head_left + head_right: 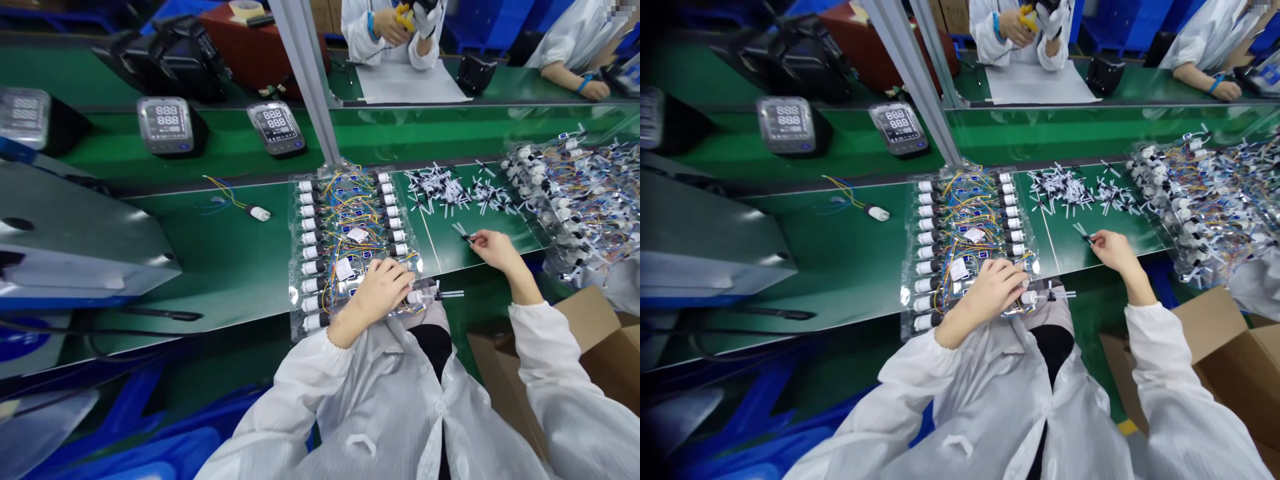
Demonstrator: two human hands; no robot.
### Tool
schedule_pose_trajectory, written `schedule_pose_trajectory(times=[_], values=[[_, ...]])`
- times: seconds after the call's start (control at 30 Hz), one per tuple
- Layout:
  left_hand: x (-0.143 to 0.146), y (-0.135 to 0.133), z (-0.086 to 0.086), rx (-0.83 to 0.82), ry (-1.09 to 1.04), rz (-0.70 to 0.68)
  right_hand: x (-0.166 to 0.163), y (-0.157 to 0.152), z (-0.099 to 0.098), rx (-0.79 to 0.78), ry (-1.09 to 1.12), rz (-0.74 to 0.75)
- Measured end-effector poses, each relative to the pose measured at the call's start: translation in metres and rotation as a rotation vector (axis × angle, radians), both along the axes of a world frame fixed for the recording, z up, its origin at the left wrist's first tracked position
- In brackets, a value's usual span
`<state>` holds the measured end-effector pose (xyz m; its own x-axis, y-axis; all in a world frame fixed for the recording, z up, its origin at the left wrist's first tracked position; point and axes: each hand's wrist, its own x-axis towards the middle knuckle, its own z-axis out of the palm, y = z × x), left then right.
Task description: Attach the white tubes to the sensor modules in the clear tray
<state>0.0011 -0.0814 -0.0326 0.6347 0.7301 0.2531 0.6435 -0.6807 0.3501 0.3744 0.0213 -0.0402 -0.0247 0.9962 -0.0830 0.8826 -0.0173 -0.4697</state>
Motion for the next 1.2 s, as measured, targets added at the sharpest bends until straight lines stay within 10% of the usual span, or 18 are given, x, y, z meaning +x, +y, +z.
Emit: schedule_pose_trajectory(times=[0.37, 0.6, 0.83, 1.2], values=[[0.0, 0.001, -0.003, 0.041, -0.018, 0.016, -0.088, -0.063, 0.059, -0.031, 0.954, 0.083], [0.011, -0.002, -0.003, 0.017, -0.038, 0.034, -0.14, -0.074, 0.012, -0.198, 1.165, 0.139], [0.01, -0.001, -0.001, -0.077, -0.04, 0.1, -0.138, -0.096, -0.018, 0.108, 0.969, 0.115], [0.008, -0.001, -0.001, -0.136, -0.076, 0.107, -0.156, -0.106, -0.036, 0.182, 1.089, 0.059]])
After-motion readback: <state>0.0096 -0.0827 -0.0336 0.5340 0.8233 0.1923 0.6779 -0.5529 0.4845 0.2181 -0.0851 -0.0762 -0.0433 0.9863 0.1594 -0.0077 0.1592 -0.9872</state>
